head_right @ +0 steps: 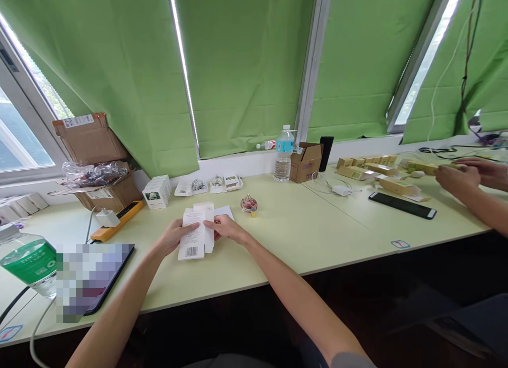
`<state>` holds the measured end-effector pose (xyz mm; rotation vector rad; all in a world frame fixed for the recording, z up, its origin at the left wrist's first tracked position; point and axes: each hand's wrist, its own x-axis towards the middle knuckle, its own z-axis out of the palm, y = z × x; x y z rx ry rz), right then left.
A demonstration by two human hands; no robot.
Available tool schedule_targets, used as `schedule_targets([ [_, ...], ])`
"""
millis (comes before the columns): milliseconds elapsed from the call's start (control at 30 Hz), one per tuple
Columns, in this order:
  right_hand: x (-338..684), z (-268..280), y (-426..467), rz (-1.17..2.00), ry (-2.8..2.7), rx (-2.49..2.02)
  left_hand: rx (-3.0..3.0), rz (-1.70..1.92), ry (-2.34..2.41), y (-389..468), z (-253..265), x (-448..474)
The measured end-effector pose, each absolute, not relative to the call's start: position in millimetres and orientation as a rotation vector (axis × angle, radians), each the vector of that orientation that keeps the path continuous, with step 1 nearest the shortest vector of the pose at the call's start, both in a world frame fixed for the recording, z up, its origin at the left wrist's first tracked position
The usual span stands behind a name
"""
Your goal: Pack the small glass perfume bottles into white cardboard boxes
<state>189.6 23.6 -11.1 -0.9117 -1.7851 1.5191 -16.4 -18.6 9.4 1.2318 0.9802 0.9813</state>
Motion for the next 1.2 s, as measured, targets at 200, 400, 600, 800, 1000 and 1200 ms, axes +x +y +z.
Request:
schedule_targets([
  [200, 189.8, -13.3, 25.4, 1.514, -1.778, -0.948, 1.265, 0.976, 0.987, -21.2, 11.0, -15.1],
  [400, 189.5, -12.0, 27.6, 1.474, -1.732, -0.951, 1.256, 1.054, 1.079, -19.3, 9.4, -13.6],
  [600, 191.1, -10.3, 27.1, 1.445, -1.695, -0.906, 1.276, 1.053, 1.176, -14.7, 3.9, -17.4],
  [800, 192.3, -11.1, 29.8, 1.454, -1.655, -0.899, 1.348, 0.978, 1.196, -16.6, 6.6, -17.4],
  [1000, 190.8, -9.4, 28.0, 1.451, -1.669, -0.882, 1.432, 0.93, 1.14, -23.0, 11.4, -10.2],
  [1200, 189.4, -6.5, 25.9, 1.439, -1.691, -0.862, 1.404, 0.919, 1.109, -24.9, 13.0, -7.9],
])
